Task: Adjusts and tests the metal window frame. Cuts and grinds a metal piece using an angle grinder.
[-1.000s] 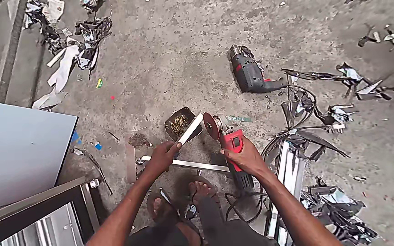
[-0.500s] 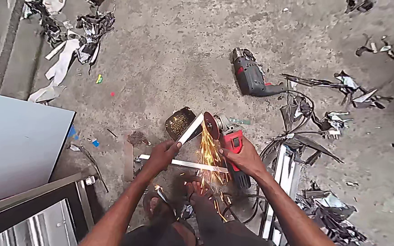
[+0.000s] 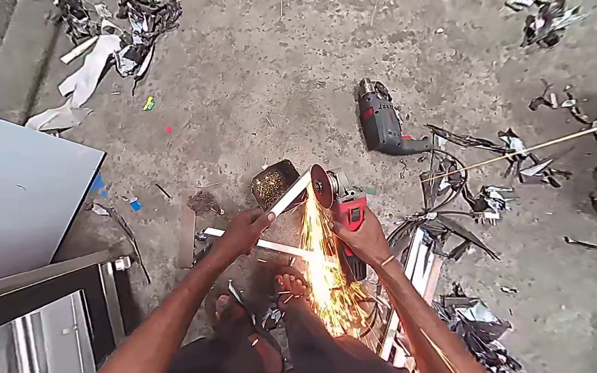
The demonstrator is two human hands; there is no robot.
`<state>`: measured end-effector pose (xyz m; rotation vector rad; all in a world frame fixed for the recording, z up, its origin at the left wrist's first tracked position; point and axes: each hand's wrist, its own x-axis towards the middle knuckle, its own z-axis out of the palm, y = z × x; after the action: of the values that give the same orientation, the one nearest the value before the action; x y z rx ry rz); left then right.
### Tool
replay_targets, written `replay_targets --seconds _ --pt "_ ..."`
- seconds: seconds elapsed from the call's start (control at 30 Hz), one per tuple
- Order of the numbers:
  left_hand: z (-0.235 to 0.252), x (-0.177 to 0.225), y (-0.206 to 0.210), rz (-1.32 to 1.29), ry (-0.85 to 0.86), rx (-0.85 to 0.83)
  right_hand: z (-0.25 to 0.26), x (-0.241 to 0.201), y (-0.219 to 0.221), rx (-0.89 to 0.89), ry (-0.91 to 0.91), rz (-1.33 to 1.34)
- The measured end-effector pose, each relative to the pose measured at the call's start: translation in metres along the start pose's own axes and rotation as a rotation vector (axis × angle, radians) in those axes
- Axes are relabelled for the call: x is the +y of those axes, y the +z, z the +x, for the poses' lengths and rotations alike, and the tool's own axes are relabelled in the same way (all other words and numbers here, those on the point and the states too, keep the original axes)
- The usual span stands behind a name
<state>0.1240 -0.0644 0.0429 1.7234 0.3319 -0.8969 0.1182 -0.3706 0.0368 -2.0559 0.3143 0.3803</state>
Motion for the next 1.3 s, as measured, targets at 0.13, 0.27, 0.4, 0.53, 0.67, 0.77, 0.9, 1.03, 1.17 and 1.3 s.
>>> replay_targets --seconds 0.13,0.27,0.4,0.53,0.67,0.77,0.9,1.03,1.17,1.3 --pt "0.001 0.0 -0.001 0.019 -0.011 -0.007 0.001 -0.001 0.0 0.006 -0.019 -0.024" --pt "0.001 0.001 -0.001 0.031 -0.015 0.001 0.003 -0.002 0.002 0.014 -0.013 -0.028" --pt "0.002 -0.001 0.0 0.037 -0.02 -0.008 0.004 -0.002 0.004 0.025 -0.023 -0.024" --pt "0.002 -0.002 0.001 0.023 -0.01 0.002 0.005 -0.003 0.006 0.034 -0.03 -0.028" --pt "0.002 -0.002 0.0 0.017 -0.008 -0.011 0.005 -0.006 0.006 0.039 -0.018 -0.071" --pt "0.001 -0.002 0.001 0.017 -0.01 0.001 0.005 -0.003 0.007 0.041 -0.013 -0.066" --pt "0.001 0.0 0.002 0.043 -0.019 0.004 0.005 -0.004 0.006 0.035 0.002 -0.07" --pt "0.001 -0.001 0.001 0.032 -0.027 0.002 0.007 -0.005 0.006 0.037 -0.029 -0.074" --pt "0.001 -0.001 0.0 0.029 -0.022 -0.001 0.01 -0.006 0.007 0.037 -0.007 -0.107" --pt "0.002 -0.001 0.001 0.027 -0.019 0.004 0.012 -0.005 0.007 0.032 -0.021 -0.109"
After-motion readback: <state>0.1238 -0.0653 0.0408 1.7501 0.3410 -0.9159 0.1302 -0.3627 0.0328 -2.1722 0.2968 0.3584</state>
